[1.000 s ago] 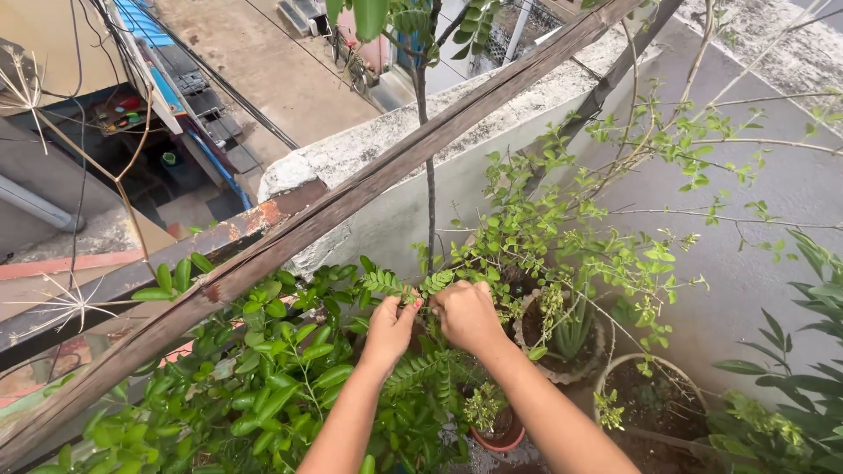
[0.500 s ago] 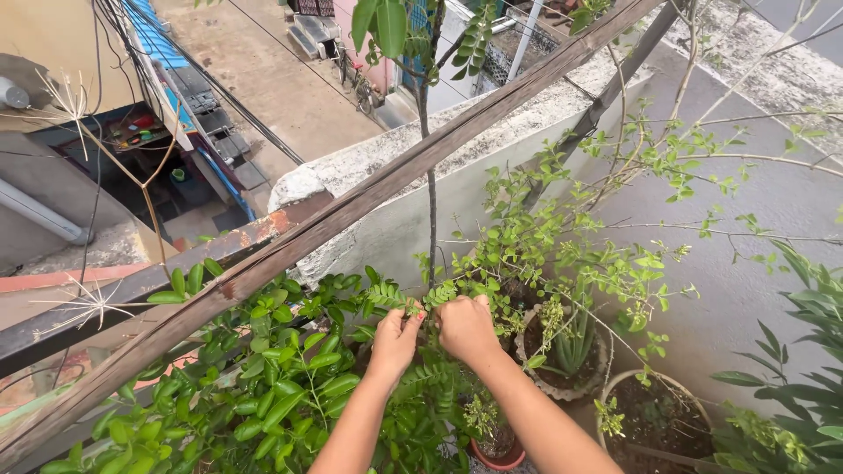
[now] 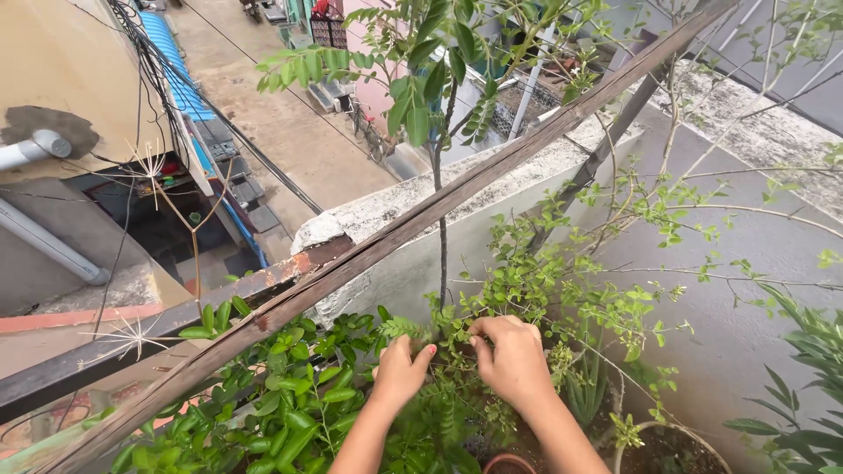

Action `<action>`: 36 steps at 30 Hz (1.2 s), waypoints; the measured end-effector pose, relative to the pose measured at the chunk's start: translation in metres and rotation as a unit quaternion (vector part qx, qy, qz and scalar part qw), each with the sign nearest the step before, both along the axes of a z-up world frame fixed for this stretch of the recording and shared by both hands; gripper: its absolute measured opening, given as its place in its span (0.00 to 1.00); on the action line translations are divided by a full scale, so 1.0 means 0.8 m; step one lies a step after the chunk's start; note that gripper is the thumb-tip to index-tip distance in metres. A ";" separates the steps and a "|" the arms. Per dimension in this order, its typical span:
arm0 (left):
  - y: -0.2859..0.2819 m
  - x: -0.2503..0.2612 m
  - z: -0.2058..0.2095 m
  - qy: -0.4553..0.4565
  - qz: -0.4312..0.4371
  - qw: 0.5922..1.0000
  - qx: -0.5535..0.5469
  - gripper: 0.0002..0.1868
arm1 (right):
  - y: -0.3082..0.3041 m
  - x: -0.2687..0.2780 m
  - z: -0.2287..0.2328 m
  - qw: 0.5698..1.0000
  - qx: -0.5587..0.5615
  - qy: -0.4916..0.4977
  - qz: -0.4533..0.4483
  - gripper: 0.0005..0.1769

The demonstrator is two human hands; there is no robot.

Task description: Harvesting curry leaves from a plant on a balcony.

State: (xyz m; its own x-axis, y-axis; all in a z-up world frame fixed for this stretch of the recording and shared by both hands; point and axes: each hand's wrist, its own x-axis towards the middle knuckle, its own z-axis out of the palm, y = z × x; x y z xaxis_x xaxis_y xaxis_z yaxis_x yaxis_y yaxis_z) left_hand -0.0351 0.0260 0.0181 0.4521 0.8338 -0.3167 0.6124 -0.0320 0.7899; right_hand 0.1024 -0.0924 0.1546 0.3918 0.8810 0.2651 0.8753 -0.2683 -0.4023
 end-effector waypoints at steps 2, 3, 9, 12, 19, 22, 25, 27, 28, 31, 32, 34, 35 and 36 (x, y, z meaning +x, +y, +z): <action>0.002 -0.005 0.024 0.034 -0.055 0.994 0.092 0.30 | -0.012 -0.002 0.016 0.999 0.042 0.021 0.015 0.06; 0.000 -0.013 0.048 0.034 -0.054 0.994 0.093 0.30 | -0.015 -0.004 0.023 0.999 0.043 0.021 0.016 0.06; -0.011 -0.057 0.218 0.043 -0.187 0.967 0.166 0.32 | -0.029 -0.003 0.070 0.996 0.074 0.033 0.035 0.07; -0.006 -0.077 0.291 -0.130 -0.199 0.956 0.173 0.22 | -0.038 -0.010 0.085 0.994 0.090 0.043 0.044 0.07; 0.036 -0.115 0.462 -0.313 -0.037 0.865 0.391 0.11 | -0.051 -0.015 0.110 0.986 0.113 0.098 0.078 0.07; 0.079 -0.109 0.504 -0.334 0.035 0.799 0.498 0.09 | -0.050 -0.020 0.131 0.979 0.140 0.109 0.101 0.07; 0.152 -0.081 0.507 -0.288 0.055 0.758 0.583 0.09 | -0.045 -0.028 0.157 0.973 0.158 0.113 0.121 0.07; 0.185 -0.057 0.509 -0.239 0.052 0.747 0.619 0.09 | -0.045 -0.032 0.167 0.972 0.162 0.112 0.128 0.07; 0.192 -0.046 0.516 -0.212 0.056 0.767 0.603 0.10 | -0.044 -0.034 0.168 0.971 0.159 0.114 0.136 0.06; 0.219 -0.020 0.521 -0.212 0.058 0.785 0.580 0.10 | -0.046 -0.035 0.161 0.970 0.156 0.117 0.146 0.06; 0.229 -0.011 0.521 -0.236 0.058 0.784 0.572 0.11 | -0.047 -0.034 0.157 0.970 0.153 0.118 0.149 0.06; 0.228 -0.008 0.523 -0.244 0.041 0.747 0.617 0.10 | -0.046 -0.030 0.152 0.969 0.152 0.126 0.146 0.06; 0.227 -0.007 0.523 -0.250 0.023 0.708 0.660 0.08 | -0.046 -0.029 0.149 0.969 0.150 0.134 0.144 0.06; 0.226 -0.006 0.524 -0.249 0.023 0.709 0.660 0.08 | -0.045 -0.028 0.152 0.969 0.149 0.135 0.144 0.06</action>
